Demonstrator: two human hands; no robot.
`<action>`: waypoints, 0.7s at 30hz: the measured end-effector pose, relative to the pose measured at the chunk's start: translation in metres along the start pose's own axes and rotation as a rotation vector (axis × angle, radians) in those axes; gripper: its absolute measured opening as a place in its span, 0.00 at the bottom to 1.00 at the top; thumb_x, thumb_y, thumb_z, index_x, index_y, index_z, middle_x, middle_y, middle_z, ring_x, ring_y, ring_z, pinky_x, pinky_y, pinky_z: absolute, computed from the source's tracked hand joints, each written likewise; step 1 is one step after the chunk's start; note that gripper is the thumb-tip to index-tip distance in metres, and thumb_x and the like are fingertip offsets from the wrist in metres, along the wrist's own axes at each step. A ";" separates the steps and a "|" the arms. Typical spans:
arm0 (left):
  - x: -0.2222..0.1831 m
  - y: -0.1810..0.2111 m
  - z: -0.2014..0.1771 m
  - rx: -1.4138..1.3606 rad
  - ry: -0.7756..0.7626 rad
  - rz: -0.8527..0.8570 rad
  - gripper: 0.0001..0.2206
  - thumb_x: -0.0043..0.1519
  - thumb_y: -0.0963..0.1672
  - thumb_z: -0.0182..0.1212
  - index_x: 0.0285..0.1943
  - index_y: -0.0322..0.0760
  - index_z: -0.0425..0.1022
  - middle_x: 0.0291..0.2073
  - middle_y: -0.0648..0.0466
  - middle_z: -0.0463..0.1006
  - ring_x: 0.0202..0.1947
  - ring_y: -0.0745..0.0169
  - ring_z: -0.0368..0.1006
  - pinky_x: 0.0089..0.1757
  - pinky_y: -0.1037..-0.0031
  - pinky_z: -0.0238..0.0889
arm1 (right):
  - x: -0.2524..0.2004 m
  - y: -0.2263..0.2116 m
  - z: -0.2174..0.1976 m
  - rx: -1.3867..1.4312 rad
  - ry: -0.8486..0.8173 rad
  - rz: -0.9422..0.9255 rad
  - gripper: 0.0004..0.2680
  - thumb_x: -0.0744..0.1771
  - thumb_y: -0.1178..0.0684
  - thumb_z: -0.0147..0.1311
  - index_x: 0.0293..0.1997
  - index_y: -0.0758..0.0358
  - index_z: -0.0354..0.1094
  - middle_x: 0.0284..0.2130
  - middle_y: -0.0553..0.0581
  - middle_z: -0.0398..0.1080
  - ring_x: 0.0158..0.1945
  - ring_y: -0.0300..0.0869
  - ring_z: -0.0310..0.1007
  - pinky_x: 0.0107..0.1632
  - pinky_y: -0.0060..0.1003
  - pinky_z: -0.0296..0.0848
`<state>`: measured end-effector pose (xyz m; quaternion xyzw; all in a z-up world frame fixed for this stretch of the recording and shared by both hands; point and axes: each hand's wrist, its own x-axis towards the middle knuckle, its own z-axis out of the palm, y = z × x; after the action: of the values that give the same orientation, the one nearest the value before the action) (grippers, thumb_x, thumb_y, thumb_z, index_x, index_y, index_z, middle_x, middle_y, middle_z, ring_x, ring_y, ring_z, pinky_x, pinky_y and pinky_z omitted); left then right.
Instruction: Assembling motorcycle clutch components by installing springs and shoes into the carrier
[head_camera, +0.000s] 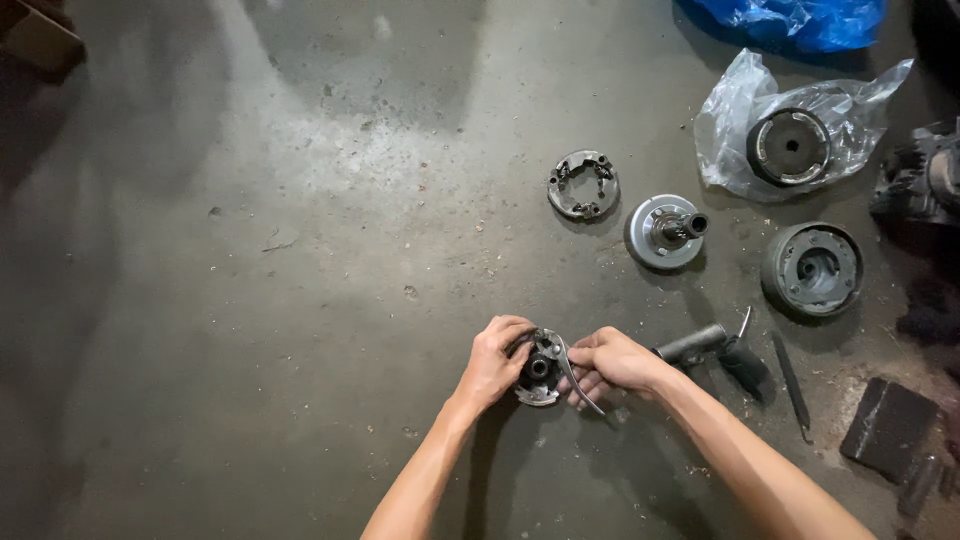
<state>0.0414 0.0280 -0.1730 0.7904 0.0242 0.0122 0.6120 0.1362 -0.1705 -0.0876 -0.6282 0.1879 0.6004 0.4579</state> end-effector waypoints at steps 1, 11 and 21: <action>0.000 0.000 0.000 -0.007 0.004 0.010 0.10 0.57 0.36 0.65 0.45 0.36 0.82 0.43 0.49 0.82 0.46 0.47 0.78 0.49 0.64 0.72 | -0.001 -0.002 0.001 -0.010 0.000 -0.007 0.14 0.72 0.56 0.41 0.49 0.86 0.65 0.33 0.80 0.77 0.32 0.59 0.83 0.33 0.50 0.83; -0.003 -0.005 0.002 -0.015 0.040 0.092 0.09 0.57 0.36 0.65 0.46 0.33 0.81 0.43 0.46 0.82 0.46 0.43 0.78 0.49 0.59 0.73 | 0.019 -0.014 -0.011 -0.125 0.013 0.053 0.13 0.71 0.58 0.44 0.47 0.88 0.66 0.31 0.80 0.78 0.29 0.59 0.83 0.30 0.51 0.83; -0.002 0.004 -0.001 -0.019 0.053 0.079 0.09 0.58 0.37 0.66 0.46 0.32 0.81 0.42 0.46 0.82 0.45 0.44 0.78 0.50 0.60 0.72 | 0.018 -0.027 -0.001 -0.171 0.031 0.069 0.12 0.71 0.59 0.44 0.43 0.89 0.65 0.27 0.79 0.76 0.26 0.59 0.82 0.28 0.53 0.82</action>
<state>0.0391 0.0279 -0.1688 0.7842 0.0089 0.0575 0.6178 0.1620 -0.1522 -0.0949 -0.6673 0.1645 0.6197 0.3789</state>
